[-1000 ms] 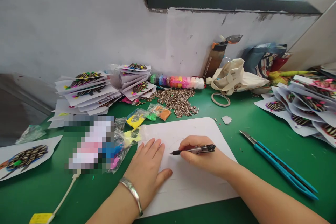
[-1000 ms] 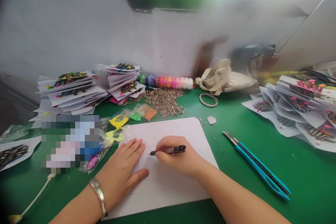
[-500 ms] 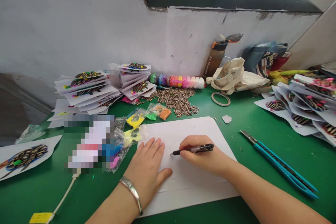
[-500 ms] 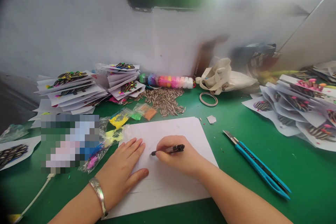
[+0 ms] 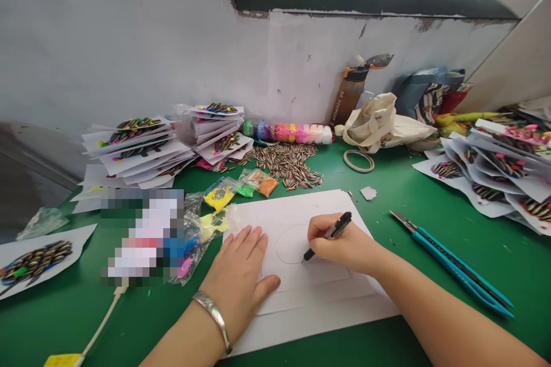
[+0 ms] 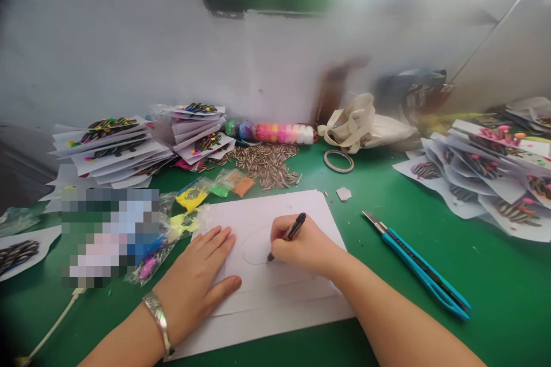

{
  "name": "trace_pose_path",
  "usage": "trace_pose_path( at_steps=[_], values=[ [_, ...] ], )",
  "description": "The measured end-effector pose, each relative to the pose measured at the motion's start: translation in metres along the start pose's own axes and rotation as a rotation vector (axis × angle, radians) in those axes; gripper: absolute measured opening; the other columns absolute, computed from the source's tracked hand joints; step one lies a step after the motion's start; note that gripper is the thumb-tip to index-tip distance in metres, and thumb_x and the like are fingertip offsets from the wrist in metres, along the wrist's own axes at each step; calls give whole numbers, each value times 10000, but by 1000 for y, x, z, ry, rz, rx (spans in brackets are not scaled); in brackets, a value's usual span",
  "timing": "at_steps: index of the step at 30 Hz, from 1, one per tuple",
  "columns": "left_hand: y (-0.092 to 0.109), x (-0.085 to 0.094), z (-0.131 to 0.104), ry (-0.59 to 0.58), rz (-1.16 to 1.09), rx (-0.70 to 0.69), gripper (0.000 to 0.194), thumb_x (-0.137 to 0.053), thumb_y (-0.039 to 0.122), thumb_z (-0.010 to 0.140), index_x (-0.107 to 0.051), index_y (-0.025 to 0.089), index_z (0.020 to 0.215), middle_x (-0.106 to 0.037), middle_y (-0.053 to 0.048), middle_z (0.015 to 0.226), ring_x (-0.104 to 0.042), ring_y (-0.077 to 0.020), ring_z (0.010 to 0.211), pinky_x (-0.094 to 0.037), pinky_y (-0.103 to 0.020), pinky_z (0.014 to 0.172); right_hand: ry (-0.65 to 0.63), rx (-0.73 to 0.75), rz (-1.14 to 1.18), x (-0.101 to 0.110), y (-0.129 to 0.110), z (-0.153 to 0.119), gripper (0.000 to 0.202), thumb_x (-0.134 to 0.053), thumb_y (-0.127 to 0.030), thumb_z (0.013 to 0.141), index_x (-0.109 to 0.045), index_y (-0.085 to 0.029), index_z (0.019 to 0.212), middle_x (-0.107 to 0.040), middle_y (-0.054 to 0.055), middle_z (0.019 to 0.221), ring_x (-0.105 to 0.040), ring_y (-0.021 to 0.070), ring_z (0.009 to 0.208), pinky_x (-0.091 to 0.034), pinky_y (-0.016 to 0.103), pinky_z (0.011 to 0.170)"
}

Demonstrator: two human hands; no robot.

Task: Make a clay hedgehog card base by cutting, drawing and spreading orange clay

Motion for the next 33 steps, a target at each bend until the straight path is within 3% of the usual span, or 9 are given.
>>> trace_pose_path(
  at_steps=[17, 33],
  values=[
    [-6, -13, 0, 67, 29, -22, 598, -475, 462, 835, -454, 150, 1345, -405, -115, 1426, -318, -320, 1328, -269, -519, 1074, 101, -141, 53, 35, 19, 6, 77, -489, -191, 615, -490, -180, 538, -368, -48, 495, -304, 89, 486, -185, 234, 428],
    [-4, -8, 0, 35, 5, -7, 600, -476, 468, 838, -461, 138, 1340, -410, -119, 1422, -316, -331, 1328, -267, -528, 1075, 211, -140, 134, 45, 28, 14, 97, -510, -201, 602, -479, -182, 513, -350, -60, 436, -274, 77, 435, -162, 234, 421]
  ],
)
Point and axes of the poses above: each hand's wrist, its own z-axis towards the middle knuckle, its own x-axis out of the back of the hand, y = z × x, the point moved 1 cm from there along z, towards the middle knuckle
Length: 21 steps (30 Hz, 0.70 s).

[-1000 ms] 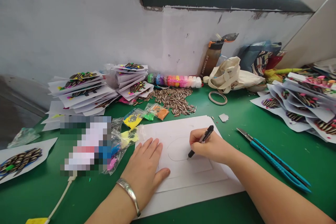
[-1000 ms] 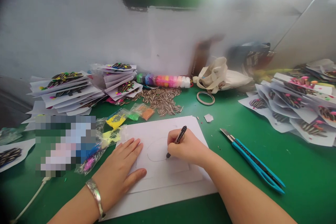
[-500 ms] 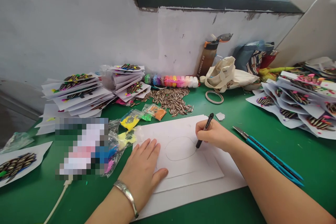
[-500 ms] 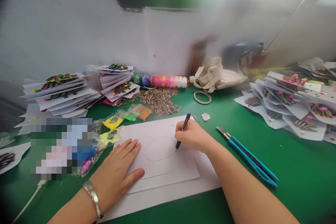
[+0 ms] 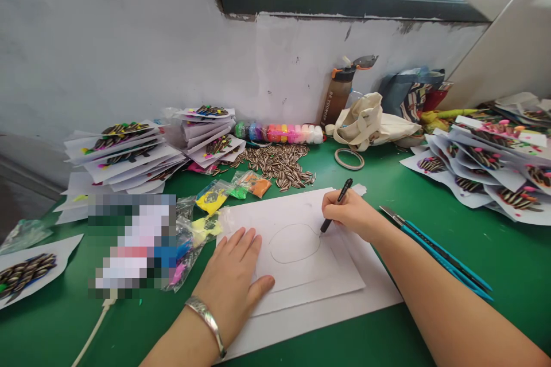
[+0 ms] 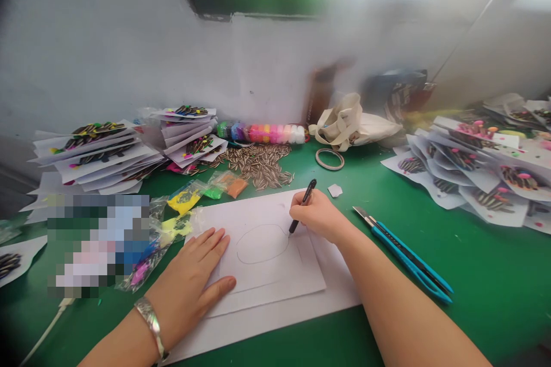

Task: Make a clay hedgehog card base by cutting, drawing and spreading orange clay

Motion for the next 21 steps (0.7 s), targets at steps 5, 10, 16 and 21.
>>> trace_pose_path(
  at_steps=[5, 10, 16, 21],
  values=[
    [-3, -7, -1, 39, 10, -14, 597, -461, 482, 845, -451, 159, 1347, -403, -105, 1431, -306, -317, 1334, -252, -506, 1084, 21, -5, 12, -1, 0, 1, 100, -519, -202, 611, -485, -180, 520, -349, -59, 442, -293, 83, 452, -158, 230, 422],
    [-4, -9, -1, 41, 14, -16, 602, -461, 480, 845, -449, 150, 1348, -401, -112, 1431, -305, -320, 1335, -256, -514, 1082, 38, 2, 66, 2, -1, 1, 111, -536, -187, 614, -490, -177, 514, -355, -59, 445, -309, 84, 457, -169, 233, 429],
    [4, 5, 1, -59, 6, 18, 613, -479, 456, 839, -436, 128, 1356, -376, -121, 1440, -291, -326, 1341, -254, -528, 1085, 83, 162, 186, -12, -19, -16, 103, -554, -212, 711, -586, -177, 620, -495, -30, 549, -439, 106, 553, -342, 236, 523],
    [5, 6, 1, -86, 28, 28, 620, -475, 465, 844, -417, 143, 1370, -340, -104, 1460, -262, -314, 1355, -242, -524, 1092, -20, 133, 49, -58, -30, -38, 131, -549, -242, 745, -672, -206, 773, -636, -8, 689, -554, 137, 645, -417, 238, 582]
  ],
)
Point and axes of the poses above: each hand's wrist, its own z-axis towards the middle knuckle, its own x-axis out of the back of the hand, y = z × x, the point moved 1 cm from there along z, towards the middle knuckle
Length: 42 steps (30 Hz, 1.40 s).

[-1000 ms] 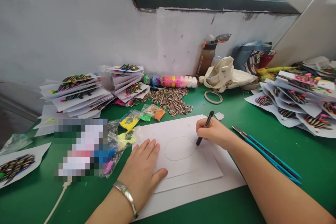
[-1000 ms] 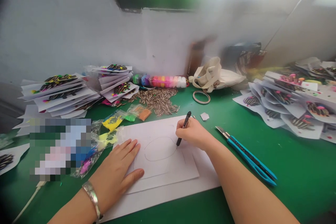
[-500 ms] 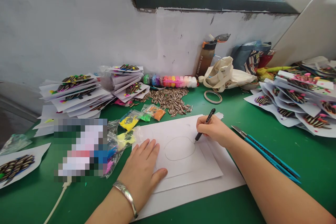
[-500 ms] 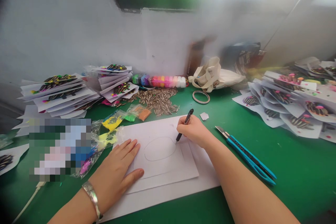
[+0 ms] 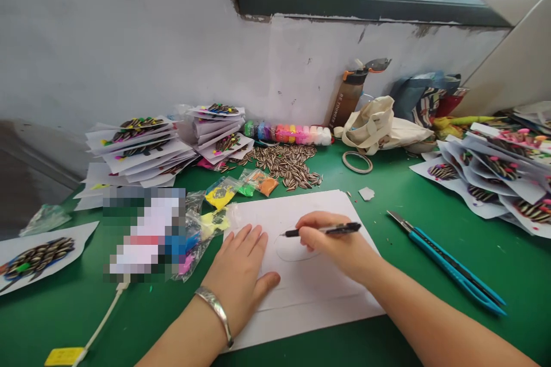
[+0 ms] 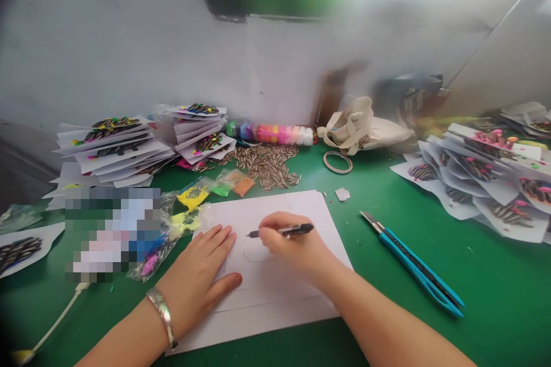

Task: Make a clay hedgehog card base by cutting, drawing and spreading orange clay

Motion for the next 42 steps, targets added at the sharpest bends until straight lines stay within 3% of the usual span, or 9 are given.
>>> trace_pose_path(
  at_steps=[3, 6, 20, 31, 38, 42],
  values=[
    [1, 0, -1, -4, -2, 2, 622, -475, 469, 846, -411, 145, 1373, -335, -101, 1463, -255, -312, 1359, -236, -525, 1094, -5, 49, -94, -21, 2, -6, 136, -526, -211, 740, -660, -206, 716, -639, -17, 679, -551, 129, 635, -418, 223, 576],
    [1, 1, -1, -13, -16, 7, 627, -486, 468, 843, -412, 140, 1372, -339, -105, 1461, -257, -315, 1358, -237, -529, 1093, 44, 115, -163, -29, 8, -6, 151, -505, -187, 739, -645, -204, 684, -635, -23, 661, -548, 123, 623, -416, 217, 577],
    [0, -2, -1, 47, -47, -5, 611, -529, 466, 821, -452, 158, 1343, -381, -112, 1440, -293, -326, 1341, -258, -536, 1081, 101, 140, -229, -29, 12, -3, 150, -502, -180, 751, -633, -200, 681, -643, -25, 665, -560, 116, 626, -420, 206, 583],
    [0, -3, -1, 38, -43, -2, 616, -525, 459, 822, -442, 152, 1350, -379, -112, 1442, -289, -324, 1343, -252, -532, 1085, 54, 188, -247, -30, 17, -3, 151, -507, -160, 754, -644, -201, 706, -647, -32, 673, -561, 104, 625, -422, 197, 596],
    [-2, -10, -1, 108, -51, -18, 609, -546, 457, 813, -453, 162, 1338, -404, -109, 1430, -302, -317, 1336, -256, -533, 1079, -1, 287, -264, -33, 17, -3, 133, -544, -155, 739, -667, -205, 740, -683, -27, 713, -592, 112, 675, -439, 212, 668],
    [-3, -13, -1, 129, -61, -25, 601, -549, 459, 813, -457, 173, 1334, -412, -108, 1426, -304, -316, 1334, -245, -534, 1081, -14, 226, -254, -30, 11, -3, 147, -533, -149, 734, -669, -206, 732, -685, -24, 708, -594, 119, 666, -448, 218, 646]
  ],
)
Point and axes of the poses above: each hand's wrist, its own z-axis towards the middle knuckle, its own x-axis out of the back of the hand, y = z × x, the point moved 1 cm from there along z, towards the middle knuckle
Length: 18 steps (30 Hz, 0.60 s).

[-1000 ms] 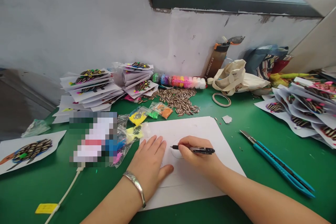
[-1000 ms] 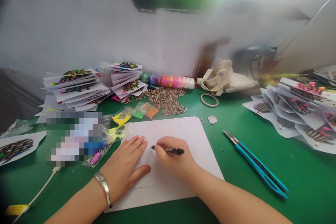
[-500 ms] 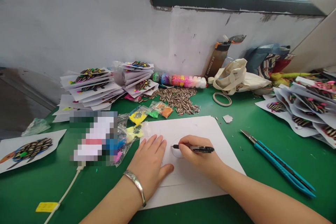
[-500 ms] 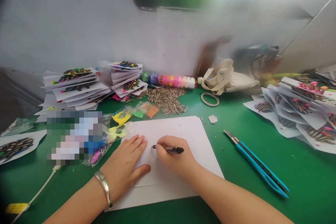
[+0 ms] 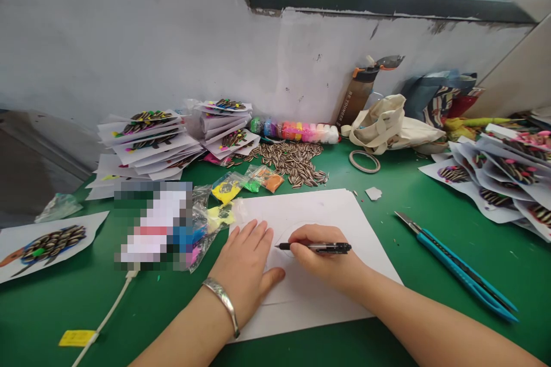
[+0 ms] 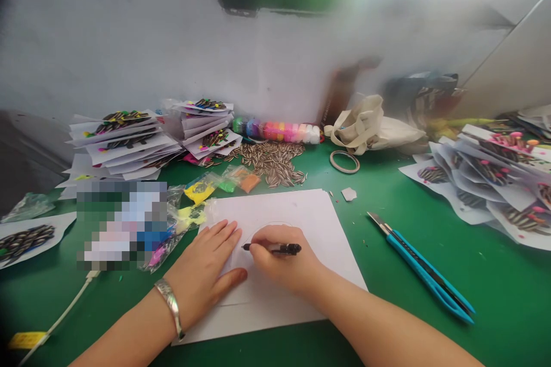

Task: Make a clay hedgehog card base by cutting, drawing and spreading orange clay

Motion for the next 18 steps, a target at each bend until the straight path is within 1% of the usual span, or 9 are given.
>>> trace_pose_path(
  at_steps=[2, 4, 10, 18],
  values=[
    [-1, 0, 0, 6, -2, -5, 599, -549, 458, 813, -455, 180, 1334, -410, -106, 1428, -303, -317, 1334, -243, -532, 1081, -2, -52, 18, 3, -2, 0, 151, -527, -161, 740, -671, -208, 740, -682, -22, 712, -594, 121, 657, -449, 218, 618],
    [-1, -1, 0, 10, -5, -7, 599, -542, 463, 815, -452, 180, 1335, -409, -107, 1428, -302, -320, 1334, -244, -532, 1080, -9, -59, 35, 4, -2, 0, 153, -526, -164, 742, -672, -209, 741, -681, -21, 715, -595, 124, 657, -451, 219, 613],
    [-1, -1, 0, 20, -20, -9, 582, -549, 456, 813, -462, 189, 1324, -423, -105, 1419, -310, -323, 1329, -248, -532, 1078, -26, 51, 18, 1, -2, -2, 164, -525, -134, 728, -673, -206, 728, -686, -17, 704, -593, 123, 665, -452, 222, 646],
    [0, 1, 0, 10, -5, -5, 593, -543, 471, 813, -467, 175, 1322, -416, -114, 1422, -316, -325, 1326, -251, -532, 1077, -46, 63, -3, 0, -2, -3, 166, -524, -145, 722, -676, -209, 717, -689, -13, 706, -595, 125, 656, -447, 221, 628]
  ],
)
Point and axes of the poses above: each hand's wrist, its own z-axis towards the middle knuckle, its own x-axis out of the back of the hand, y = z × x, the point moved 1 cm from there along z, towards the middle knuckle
